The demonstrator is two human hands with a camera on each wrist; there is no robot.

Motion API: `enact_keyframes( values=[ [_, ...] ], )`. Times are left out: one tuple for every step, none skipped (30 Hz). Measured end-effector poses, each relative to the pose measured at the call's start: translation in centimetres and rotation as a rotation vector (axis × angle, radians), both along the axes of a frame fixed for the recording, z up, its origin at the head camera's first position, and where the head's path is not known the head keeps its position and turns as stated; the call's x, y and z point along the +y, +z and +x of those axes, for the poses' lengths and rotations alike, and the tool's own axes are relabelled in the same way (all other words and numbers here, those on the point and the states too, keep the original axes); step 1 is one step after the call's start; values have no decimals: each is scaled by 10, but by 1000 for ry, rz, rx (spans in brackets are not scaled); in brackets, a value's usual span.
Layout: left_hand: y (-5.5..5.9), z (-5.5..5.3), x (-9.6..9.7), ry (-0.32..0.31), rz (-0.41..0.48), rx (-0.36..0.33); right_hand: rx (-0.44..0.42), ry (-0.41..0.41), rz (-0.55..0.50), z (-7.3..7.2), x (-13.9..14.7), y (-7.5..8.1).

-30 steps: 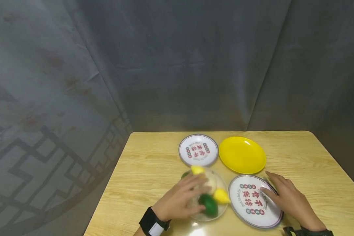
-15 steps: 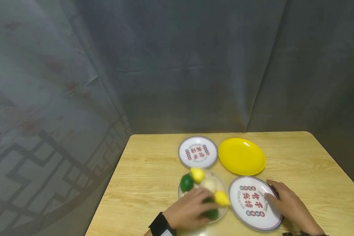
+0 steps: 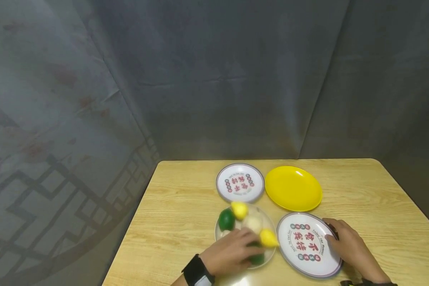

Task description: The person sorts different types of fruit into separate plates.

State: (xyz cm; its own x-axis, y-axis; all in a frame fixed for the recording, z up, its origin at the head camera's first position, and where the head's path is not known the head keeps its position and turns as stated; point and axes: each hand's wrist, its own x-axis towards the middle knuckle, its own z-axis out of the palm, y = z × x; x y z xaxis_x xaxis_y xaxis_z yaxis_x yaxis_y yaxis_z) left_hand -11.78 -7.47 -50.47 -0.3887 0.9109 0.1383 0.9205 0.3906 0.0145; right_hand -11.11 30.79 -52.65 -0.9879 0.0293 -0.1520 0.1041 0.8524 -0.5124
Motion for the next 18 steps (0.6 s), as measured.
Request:
enact_keyframes(
  values=[
    [0, 0, 1, -7, 4, 7, 5, 1, -3, 0, 1, -2],
    [2, 0, 2, -14, 10, 11, 7, 2, -6, -1, 2, -4],
    [4, 0, 3, -22, 20, 13, 10, 3, -10, -1, 3, -6],
    [7, -1, 4, -36, 38, 11, 11, 2, -12, -1, 3, -6],
    [12, -2, 5, -52, 60, 14, 9, 0, -14, -1, 3, -7],
    [17, -4, 7, -68, 81, 18, 12, 0, -16, -1, 3, -7],
    [23, -5, 10, -83, 97, 21, 15, -1, -17, -1, 3, -8],
    [29, -7, 13, -97, 117, 16, 13, 0, -20, -1, 3, -9],
    [35, -10, 18, -110, 130, 12, 16, 1, -21, 0, 3, -9],
    [42, -12, 23, -119, 135, 3, 12, 2, -23, 0, 2, -10],
    [48, -14, 29, -122, 132, -12, 7, 1, -25, 0, 1, -10],
    [54, -18, 37, -128, 124, -25, 4, 1, -27, 1, 1, -10],
    [60, -21, 46, -132, 108, -40, -1, 0, -28, 1, 1, -10],
    [64, -26, 56, -136, 90, -57, -6, -1, -29, 1, 1, -9],
    [68, -30, 66, -138, 63, -69, -8, -2, -28, 1, 1, -8],
    [70, -36, 77, -140, 38, -88, -11, -2, -28, 0, 2, -8],
    [72, -41, 89, -140, 13, -104, -10, 0, -29, 0, 3, -7],
    [71, -47, 100, -142, -16, -117, -11, -1, -34, 0, 3, -7]
  ],
)
